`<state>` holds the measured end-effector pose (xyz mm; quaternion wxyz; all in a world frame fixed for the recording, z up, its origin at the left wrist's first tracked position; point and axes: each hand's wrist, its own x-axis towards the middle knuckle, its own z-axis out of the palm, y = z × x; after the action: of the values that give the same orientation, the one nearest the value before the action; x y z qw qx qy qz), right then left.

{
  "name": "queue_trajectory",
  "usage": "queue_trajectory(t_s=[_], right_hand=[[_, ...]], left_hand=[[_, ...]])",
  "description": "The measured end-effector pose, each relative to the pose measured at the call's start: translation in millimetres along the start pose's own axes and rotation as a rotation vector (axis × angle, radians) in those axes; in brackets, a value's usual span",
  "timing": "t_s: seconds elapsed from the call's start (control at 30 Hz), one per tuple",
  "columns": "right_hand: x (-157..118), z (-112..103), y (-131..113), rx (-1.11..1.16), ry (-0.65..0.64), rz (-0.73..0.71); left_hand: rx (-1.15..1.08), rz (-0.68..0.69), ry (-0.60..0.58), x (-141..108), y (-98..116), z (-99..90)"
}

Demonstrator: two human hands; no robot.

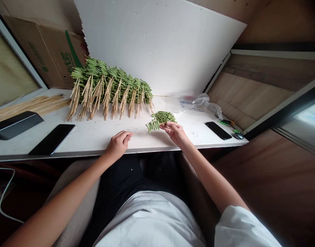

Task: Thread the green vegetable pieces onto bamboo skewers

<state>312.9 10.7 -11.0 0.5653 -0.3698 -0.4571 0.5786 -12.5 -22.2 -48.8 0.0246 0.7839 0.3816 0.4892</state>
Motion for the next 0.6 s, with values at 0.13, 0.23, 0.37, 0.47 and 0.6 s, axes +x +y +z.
queue_trajectory(t_s=[0.13,0.23,0.37,0.47,0.6], right_hand=[[0.2,0.5,0.7,0.004,0.007,0.003],[0.6,0.4,2.0,0.014,-0.002,0.000],[2.0,-1.5,4.0,0.005,-0.012,-0.004],[2.6,-3.0,4.4,-0.016,-0.014,0.003],[2.2,-3.5,2.3,-0.049,-0.010,0.025]], left_hand=[[-0.005,0.003,0.001,-0.1,0.1,0.0],[0.005,0.008,0.002,-0.3,-0.4,0.2],[0.003,0.026,-0.005,-0.8,-0.9,-0.2],[-0.001,0.034,-0.008,-1.2,-1.2,-0.7],[-0.013,0.042,-0.022,-1.6,-1.7,-0.9]])
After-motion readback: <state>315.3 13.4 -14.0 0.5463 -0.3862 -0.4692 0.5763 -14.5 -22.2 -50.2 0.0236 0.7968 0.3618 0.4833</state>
